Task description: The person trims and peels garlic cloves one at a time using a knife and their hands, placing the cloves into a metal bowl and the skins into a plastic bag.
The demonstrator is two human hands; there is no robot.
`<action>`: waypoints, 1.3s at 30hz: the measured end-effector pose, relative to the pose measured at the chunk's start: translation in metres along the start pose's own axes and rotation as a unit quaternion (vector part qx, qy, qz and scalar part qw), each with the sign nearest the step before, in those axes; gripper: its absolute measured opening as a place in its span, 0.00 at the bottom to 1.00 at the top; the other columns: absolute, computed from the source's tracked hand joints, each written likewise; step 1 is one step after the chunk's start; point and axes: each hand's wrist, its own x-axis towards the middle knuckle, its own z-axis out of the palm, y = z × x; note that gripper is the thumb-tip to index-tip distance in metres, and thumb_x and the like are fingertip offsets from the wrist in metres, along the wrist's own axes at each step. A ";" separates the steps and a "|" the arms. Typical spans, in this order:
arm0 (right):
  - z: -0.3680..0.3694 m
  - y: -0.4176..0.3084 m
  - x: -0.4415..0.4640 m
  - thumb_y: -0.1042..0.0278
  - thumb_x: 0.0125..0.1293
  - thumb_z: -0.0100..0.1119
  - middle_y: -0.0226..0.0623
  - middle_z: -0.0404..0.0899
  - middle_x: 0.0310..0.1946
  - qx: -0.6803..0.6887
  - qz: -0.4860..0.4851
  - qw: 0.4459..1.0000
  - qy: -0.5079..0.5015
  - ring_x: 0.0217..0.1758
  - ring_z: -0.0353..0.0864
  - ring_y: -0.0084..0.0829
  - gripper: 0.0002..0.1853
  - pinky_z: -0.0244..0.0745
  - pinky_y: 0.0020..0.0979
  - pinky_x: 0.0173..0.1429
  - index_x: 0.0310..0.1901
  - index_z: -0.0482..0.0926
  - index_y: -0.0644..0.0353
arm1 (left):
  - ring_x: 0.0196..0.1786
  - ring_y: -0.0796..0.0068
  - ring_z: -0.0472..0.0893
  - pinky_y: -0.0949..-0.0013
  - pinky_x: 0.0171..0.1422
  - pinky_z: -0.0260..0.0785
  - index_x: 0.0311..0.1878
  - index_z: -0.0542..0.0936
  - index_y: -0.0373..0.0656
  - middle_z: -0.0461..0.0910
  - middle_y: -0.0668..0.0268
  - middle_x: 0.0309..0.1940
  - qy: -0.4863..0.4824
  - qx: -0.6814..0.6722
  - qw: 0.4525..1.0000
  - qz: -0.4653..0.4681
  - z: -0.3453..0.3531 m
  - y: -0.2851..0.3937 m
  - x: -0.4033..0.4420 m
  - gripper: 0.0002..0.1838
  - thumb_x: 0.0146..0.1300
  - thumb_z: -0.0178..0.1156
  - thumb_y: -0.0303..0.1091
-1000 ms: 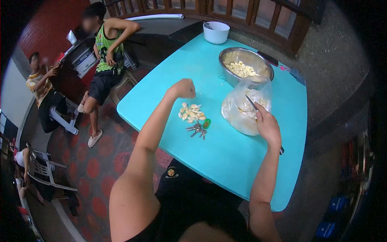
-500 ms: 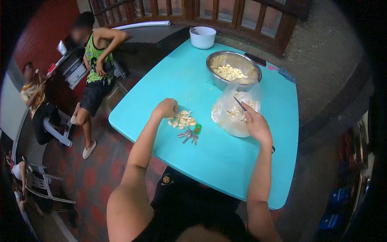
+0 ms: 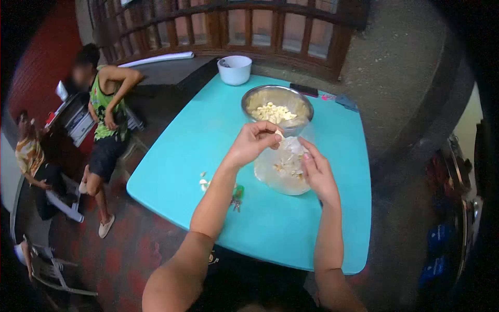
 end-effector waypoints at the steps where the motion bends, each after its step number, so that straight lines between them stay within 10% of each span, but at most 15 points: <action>1: 0.000 -0.009 -0.003 0.67 0.70 0.43 0.27 0.67 0.23 0.039 0.022 0.999 0.001 0.25 0.66 0.20 0.20 0.64 0.24 0.31 0.63 0.66 0.57 | 0.34 0.79 0.79 0.74 0.42 0.73 0.42 0.78 0.33 0.80 0.64 0.33 -0.004 -0.022 1.000 0.007 0.008 -0.003 0.005 0.11 0.58 0.63 0.29; 39: 0.012 -0.002 0.008 0.66 0.71 0.45 0.19 0.61 0.18 0.224 0.043 0.973 0.047 0.18 0.56 0.10 0.15 0.51 0.16 0.22 0.58 0.68 0.55 | 0.34 0.74 0.81 0.72 0.40 0.73 0.26 0.82 0.36 0.81 0.64 0.29 0.111 0.212 0.931 0.275 0.047 -0.016 0.011 0.04 0.46 0.67 0.18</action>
